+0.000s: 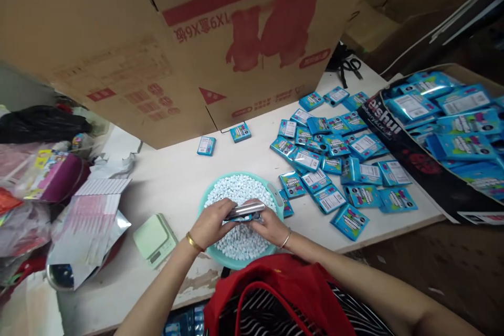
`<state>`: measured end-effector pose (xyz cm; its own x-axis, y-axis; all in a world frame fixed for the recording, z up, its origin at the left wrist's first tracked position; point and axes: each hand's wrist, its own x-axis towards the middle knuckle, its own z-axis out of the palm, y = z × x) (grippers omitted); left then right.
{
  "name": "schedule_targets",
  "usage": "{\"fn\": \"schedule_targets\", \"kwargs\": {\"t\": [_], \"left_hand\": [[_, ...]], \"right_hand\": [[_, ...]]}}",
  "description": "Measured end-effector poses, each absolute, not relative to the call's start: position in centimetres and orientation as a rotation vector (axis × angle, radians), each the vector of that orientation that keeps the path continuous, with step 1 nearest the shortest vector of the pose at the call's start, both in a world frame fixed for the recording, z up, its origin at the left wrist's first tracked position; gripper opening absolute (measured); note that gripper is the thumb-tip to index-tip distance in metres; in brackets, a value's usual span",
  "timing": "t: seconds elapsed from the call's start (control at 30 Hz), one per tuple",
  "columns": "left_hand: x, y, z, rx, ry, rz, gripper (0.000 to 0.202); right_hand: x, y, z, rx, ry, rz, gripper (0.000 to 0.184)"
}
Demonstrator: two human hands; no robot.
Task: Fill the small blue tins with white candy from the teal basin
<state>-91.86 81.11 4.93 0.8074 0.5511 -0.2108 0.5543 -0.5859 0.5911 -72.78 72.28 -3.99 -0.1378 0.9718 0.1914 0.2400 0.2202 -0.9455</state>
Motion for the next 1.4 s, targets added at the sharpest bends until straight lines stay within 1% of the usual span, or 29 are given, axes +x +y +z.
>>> {"fn": "schedule_targets", "kwargs": {"t": [0.07, 0.13, 0.17, 0.27, 0.3, 0.33, 0.47, 0.5, 0.57, 0.67, 0.7, 0.77, 0.83, 0.87, 0.9, 0.97, 1.0, 1.07, 1.1, 1.17, 1.23, 1.3, 1.37, 1.4], "left_hand": [[-92.9, 83.0, 4.4, 2.329, 0.851, 0.022, 0.025], [-94.8, 86.1, 4.4, 2.334, 0.938, 0.134, 0.025], [-96.1, 88.2, 4.3, 2.338, 1.006, 0.208, 0.026], [-100.3, 95.4, 2.7, 2.372, 1.275, 0.36, 0.029], [-101.7, 98.0, 1.6, 2.385, 1.373, 0.36, 0.03], [-103.1, 100.4, 0.4, 2.392, 1.462, 0.331, 0.031], [-107.2, 108.0, -5.6, 2.357, 1.61, 0.126, 0.033], [-107.9, 109.2, -6.9, 2.344, 1.607, 0.094, 0.033], [-108.9, 110.8, -9.2, 2.315, 1.598, 0.062, 0.032], [-109.4, 111.7, -10.9, 2.267, 1.606, 0.078, 0.032], [-109.4, 111.5, -11.0, 2.258, 1.621, 0.09, 0.036], [-109.0, 110.3, -10.5, 2.247, 1.705, 0.152, 0.053], [-108.1, 107.8, -9.2, 2.219, 1.812, 0.311, 0.065], [-107.3, 106.1, -8.4, 2.184, 1.832, 0.415, 0.064], [-106.3, 104.0, -7.4, 2.132, 1.81, 0.51, 0.058], [-103.6, 99.0, -5.6, 1.962, 1.674, 0.618, 0.048], [-102.0, 96.2, -4.9, 1.839, 1.597, 0.631, 0.048], [-98.2, 90.9, -3.7, 1.509, 1.47, 0.657, 0.063], [-96.3, 88.4, -3.3, 1.327, 1.412, 0.67, 0.067], [-93.1, 84.3, -2.7, 0.982, 1.311, 0.676, 0.066], [-90.9, 81.3, -2.0, 0.714, 1.204, 0.68, 0.065], [-89.7, 79.1, -1.2, 0.544, 1.088, 0.651, 0.067], [-89.0, 77.2, -0.3, 0.46, 0.989, 0.58, 0.068], [-88.6, 76.4, 0.0, 0.442, 0.955, 0.545, 0.068]], "right_hand": [[-73.2, 75.1, -3.7, -1.147, -1.555, 1.05, 0.042], [-73.6, 79.4, -4.1, -1.203, -1.491, 1.049, 0.053], [-73.9, 82.2, -4.6, -1.269, -1.441, 1.036, 0.054], [-75.5, 92.0, -7.0, -1.569, -1.354, 0.996, 0.046], [-76.3, 95.4, -7.9, -1.68, -1.387, 0.987, 0.048], [-77.3, 98.6, -8.8, -1.789, -1.443, 0.983, 0.053], [-82.3, 107.7, -12.0, -2.114, -1.702, 0.968, 0.086], [-83.3, 108.9, -12.7, -2.149, -1.764, 0.954, 0.091], [-84.8, 110.0, -14.0, -2.17, -1.856, 0.924, 0.09], [-84.7, 109.2, -15.4, -2.106, -1.925, 0.867, 0.08], [-84.2, 108.4, -15.6, -2.06, -1.954, 0.858, 0.077], [-82.5, 106.5, -15.6, -1.936, -2.033, 0.872, 0.068], [-80.4, 103.9, -14.7, -1.803, -2.036, 0.899, 0.056], [-79.4, 102.4, -13.7, -1.736, -1.993, 0.897, 0.051], [-78.5, 100.8, -12.5, -1.669, -1.922, 0.89, 0.048], [-77.1, 97.0, -9.2, -1.553, -1.735, 0.89, 0.046], [-76.6, 94.9, -7.3, -1.515, -1.633, 0.915, 0.047], [-75.8, 90.7, -3.5, -1.507, -1.445, 0.987, 0.051], [-75.5, 88.5, -1.9, -1.51, -1.369, 1.036, 0.053], [-74.6, 84.3, 0.7, -1.461, -1.261, 1.168, 0.053], [-73.3, 80.5, 2.2, -1.296, -1.227, 1.371, 0.063], [-71.6, 77.3, 2.9, -1.094, -1.245, 1.563, 0.081], [-70.2, 74.6, 2.9, -1.031, -1.262, 1.618, 0.093], [-69.6, 73.5, 2.8, -1.064, -1.259, 1.582, 0.095]]}}
